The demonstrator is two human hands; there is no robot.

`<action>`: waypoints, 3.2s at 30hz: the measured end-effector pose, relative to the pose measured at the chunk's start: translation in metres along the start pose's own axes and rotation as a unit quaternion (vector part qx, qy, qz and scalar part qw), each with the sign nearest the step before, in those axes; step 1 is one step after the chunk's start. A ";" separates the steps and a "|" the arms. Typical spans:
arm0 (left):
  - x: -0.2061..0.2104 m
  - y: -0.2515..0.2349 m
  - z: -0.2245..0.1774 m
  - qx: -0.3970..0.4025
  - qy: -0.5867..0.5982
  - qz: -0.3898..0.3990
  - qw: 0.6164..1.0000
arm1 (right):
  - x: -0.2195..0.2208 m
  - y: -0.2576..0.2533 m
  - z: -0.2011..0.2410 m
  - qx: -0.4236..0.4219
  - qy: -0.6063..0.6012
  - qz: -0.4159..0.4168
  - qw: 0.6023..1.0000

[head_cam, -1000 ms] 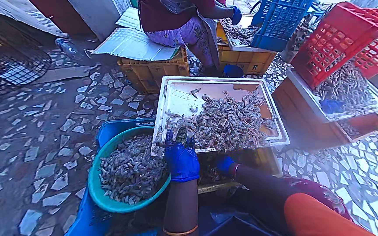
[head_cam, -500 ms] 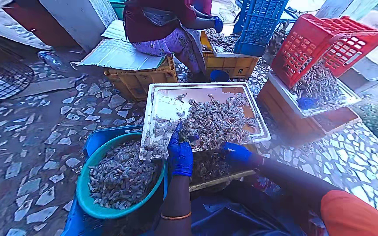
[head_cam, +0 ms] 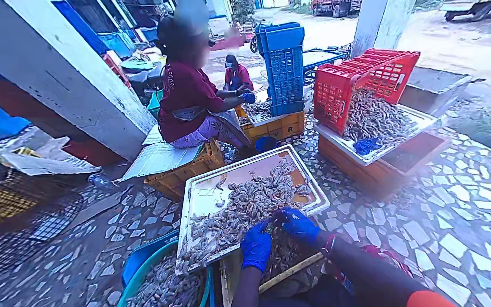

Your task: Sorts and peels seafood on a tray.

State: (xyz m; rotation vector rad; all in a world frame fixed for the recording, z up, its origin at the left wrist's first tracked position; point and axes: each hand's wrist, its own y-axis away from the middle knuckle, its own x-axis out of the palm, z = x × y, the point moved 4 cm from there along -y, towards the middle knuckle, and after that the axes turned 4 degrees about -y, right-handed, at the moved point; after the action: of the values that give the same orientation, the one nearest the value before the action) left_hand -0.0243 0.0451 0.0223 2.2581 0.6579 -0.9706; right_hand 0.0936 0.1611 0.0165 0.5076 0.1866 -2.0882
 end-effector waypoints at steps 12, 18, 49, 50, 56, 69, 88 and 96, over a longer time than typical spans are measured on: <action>0.028 0.007 -0.060 0.123 -0.340 -0.096 0.928 | -0.004 0.005 -0.013 0.134 -0.343 -0.127 0.921; 0.029 0.001 -0.047 0.101 -0.358 -0.076 0.925 | 0.009 0.011 -0.006 0.112 -0.290 -0.162 0.936; -0.011 0.016 0.009 -0.006 0.043 -0.036 0.998 | 0.010 0.002 0.028 -0.040 0.082 0.027 0.995; -0.014 0.018 0.005 -0.015 -0.009 -0.036 0.999 | 0.009 0.002 0.027 -0.036 0.082 0.031 0.996; -0.017 0.014 0.019 -0.038 -0.088 -0.036 0.995 | -0.010 0.005 0.034 0.048 -0.206 -0.014 0.977; -0.006 0.011 0.007 0.018 0.020 0.022 0.999 | 0.031 0.006 0.032 -0.124 0.284 0.045 0.950; -0.005 0.010 0.015 0.061 0.341 -0.102 0.933 | 0.010 0.006 0.012 -0.008 0.037 0.131 0.991; 0.008 0.011 -0.004 0.045 0.444 -0.102 0.889 | 0.032 0.005 0.024 -0.049 0.186 0.080 0.978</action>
State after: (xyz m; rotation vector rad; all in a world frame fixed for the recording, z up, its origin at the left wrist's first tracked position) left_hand -0.0102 0.0415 0.0221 2.7087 1.2618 0.0355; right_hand 0.0758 0.1253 0.0249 0.8244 0.4487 -1.8029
